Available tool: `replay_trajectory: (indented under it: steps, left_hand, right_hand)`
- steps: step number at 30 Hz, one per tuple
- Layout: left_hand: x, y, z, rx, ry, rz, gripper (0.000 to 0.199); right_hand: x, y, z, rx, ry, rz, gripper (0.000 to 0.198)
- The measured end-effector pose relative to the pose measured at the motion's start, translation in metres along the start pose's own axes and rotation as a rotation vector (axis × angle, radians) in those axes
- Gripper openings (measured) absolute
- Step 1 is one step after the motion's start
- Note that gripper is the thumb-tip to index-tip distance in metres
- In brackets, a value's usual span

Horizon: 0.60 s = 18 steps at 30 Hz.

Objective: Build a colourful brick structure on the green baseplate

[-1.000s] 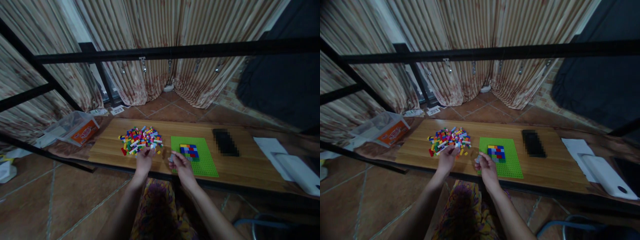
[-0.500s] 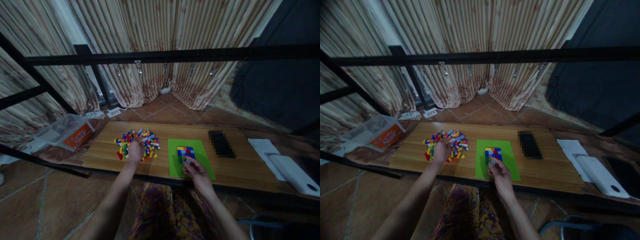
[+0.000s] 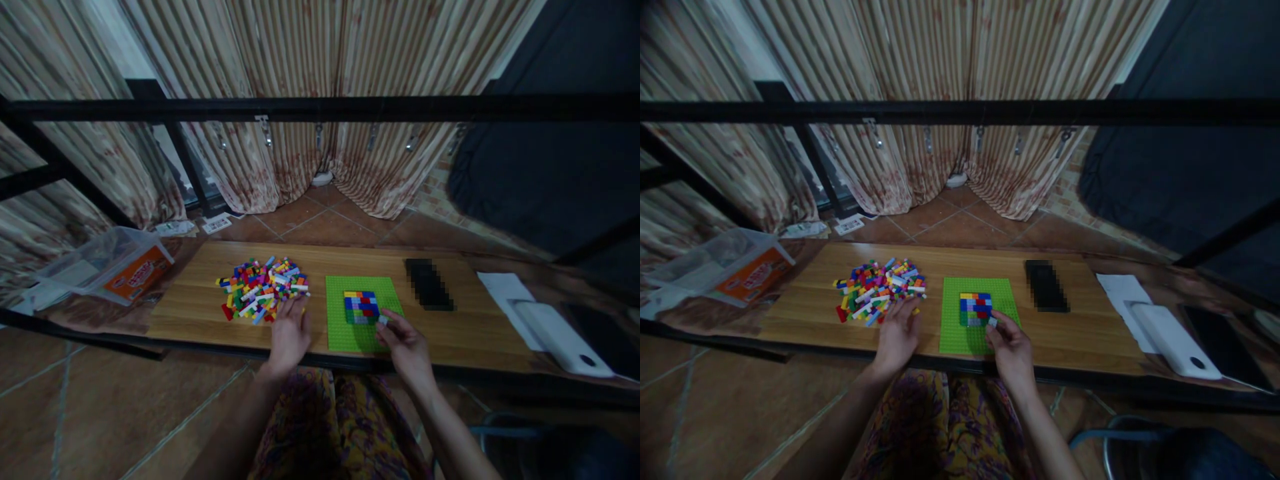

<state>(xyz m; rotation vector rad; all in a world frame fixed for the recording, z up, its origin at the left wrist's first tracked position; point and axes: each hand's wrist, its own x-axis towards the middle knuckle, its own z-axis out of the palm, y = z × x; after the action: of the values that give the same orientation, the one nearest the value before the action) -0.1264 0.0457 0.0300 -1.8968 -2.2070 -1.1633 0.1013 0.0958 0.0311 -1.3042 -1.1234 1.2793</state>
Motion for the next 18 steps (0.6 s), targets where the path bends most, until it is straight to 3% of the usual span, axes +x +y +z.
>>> replay_trajectory:
  steps: [5,10,14,18]
  left_hand:
    - [-0.026,0.025,0.023,-0.184,-0.178,0.112,0.033]
    - [-0.026,0.03,0.024,-0.209,-0.309,0.179,0.05]
    - [-0.024,0.03,0.024,-0.206,-0.323,0.165,0.041]
    - [-0.023,0.03,0.025,-0.212,-0.332,0.147,0.037]
  right_hand:
    - [0.004,0.004,0.001,-0.011,-0.039,-0.061,0.047]
    - [0.006,0.011,-0.004,-0.071,-0.06,-0.099,0.047]
    - [0.008,0.009,-0.006,-0.241,-0.097,-0.152,0.051]
    - [0.023,-0.003,0.002,-0.541,-0.174,-0.361,0.046]
